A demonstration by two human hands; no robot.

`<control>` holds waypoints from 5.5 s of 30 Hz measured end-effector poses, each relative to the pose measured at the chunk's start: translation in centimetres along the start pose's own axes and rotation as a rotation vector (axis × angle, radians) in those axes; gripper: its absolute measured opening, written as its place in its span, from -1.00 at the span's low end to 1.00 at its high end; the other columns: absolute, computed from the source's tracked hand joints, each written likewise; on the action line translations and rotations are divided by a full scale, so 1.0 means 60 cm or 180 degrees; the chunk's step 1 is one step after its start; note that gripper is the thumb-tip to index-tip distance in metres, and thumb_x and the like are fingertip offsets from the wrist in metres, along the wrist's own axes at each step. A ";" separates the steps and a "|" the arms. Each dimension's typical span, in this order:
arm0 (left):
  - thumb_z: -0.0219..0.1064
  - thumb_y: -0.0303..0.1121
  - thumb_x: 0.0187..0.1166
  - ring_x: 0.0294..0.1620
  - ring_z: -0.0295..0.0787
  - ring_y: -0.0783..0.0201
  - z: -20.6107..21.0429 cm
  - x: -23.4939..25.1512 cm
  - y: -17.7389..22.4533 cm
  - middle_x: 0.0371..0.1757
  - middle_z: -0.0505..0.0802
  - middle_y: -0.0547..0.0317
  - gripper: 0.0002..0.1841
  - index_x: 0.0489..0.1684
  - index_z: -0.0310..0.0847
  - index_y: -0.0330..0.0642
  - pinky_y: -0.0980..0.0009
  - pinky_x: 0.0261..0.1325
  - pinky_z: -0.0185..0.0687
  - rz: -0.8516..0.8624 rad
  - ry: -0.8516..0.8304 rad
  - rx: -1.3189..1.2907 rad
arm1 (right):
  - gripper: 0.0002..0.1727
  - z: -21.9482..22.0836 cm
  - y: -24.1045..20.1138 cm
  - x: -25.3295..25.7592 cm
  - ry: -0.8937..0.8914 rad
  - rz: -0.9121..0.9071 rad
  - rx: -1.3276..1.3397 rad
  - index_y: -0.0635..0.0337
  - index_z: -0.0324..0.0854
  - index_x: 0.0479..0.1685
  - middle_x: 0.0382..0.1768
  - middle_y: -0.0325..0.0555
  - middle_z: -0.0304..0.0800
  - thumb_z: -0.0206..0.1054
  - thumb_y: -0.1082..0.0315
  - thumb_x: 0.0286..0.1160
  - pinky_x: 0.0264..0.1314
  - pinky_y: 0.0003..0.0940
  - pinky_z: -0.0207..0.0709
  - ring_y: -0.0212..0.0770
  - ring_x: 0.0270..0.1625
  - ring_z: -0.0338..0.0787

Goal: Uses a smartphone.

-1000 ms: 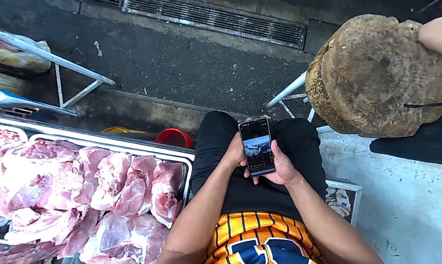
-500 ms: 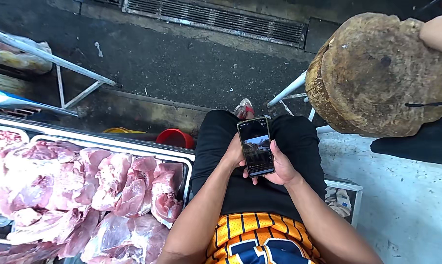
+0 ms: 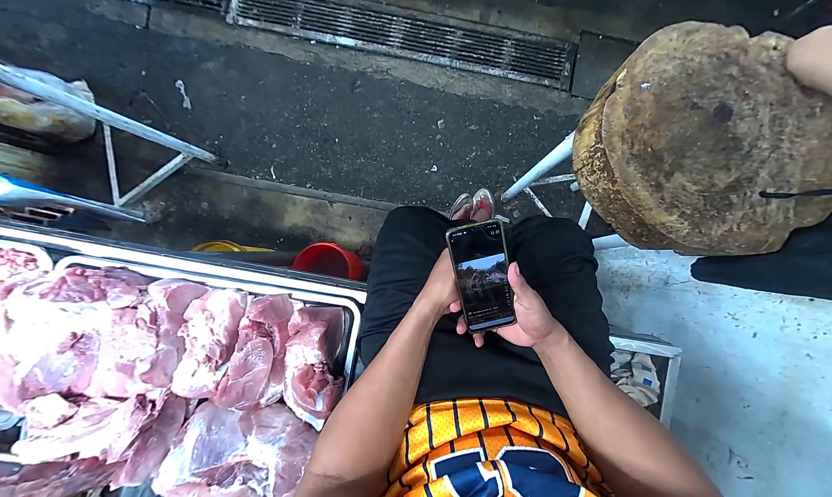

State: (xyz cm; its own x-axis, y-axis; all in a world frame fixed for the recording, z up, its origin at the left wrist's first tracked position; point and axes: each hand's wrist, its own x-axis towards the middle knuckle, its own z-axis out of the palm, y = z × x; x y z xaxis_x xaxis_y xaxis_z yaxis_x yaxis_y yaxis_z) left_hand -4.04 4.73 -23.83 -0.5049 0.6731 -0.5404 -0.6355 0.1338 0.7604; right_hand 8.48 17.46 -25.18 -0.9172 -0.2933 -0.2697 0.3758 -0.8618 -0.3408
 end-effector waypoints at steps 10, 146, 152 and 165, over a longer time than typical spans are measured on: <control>0.27 -0.53 0.60 -0.34 0.79 0.49 -0.002 -0.003 0.001 -0.32 0.83 0.31 -0.83 0.00 0.63 -0.05 0.50 -0.18 0.76 0.0106 0.0034 0.0071 | -0.07 -0.001 -0.001 0.003 -0.0056 0.0004 -0.0058 0.09 0.43 0.53 0.30 0.40 0.70 -0.03 -0.54 0.52 -0.16 0.01 0.82 0.32 0.12 0.85; 0.23 -0.45 0.65 -0.46 0.74 0.45 -0.005 0.006 -0.004 -0.40 0.81 0.29 -0.90 -0.09 0.63 -0.03 0.49 -0.33 0.73 0.0057 -0.0017 -0.0032 | -0.08 -0.007 -0.002 0.003 -0.0036 0.0006 -0.0114 0.05 0.44 0.53 0.29 0.39 0.71 -0.03 -0.55 0.51 -0.15 0.00 0.82 0.30 0.10 0.85; 0.21 -0.45 0.67 -0.54 0.70 0.46 -0.004 0.006 -0.003 -0.46 0.78 0.29 -0.90 -0.12 0.62 -0.02 0.52 -0.42 0.69 -0.0018 0.0009 -0.0094 | -0.06 -0.006 -0.003 0.003 -0.0017 0.0030 -0.0103 0.06 0.43 0.53 0.30 0.38 0.71 -0.01 -0.56 0.48 -0.14 0.00 0.82 0.28 0.10 0.86; 0.18 -0.46 0.69 -0.59 0.66 0.48 -0.002 0.003 0.001 -0.52 0.75 0.31 -0.88 -0.16 0.61 -0.01 0.54 -0.47 0.65 -0.0020 0.0013 -0.0138 | -0.05 -0.004 -0.003 0.004 0.0009 0.0014 -0.0129 0.07 0.42 0.53 0.29 0.37 0.71 -0.02 -0.56 0.49 -0.15 -0.01 0.82 0.27 0.09 0.86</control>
State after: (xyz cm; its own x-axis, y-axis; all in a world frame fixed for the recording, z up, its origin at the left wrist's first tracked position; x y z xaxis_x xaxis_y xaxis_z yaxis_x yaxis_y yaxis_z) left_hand -4.22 4.76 -23.94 -0.5033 0.6693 -0.5466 -0.6633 0.1062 0.7408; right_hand 8.22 17.62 -25.38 -0.9152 -0.2959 -0.2738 0.3850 -0.8429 -0.3759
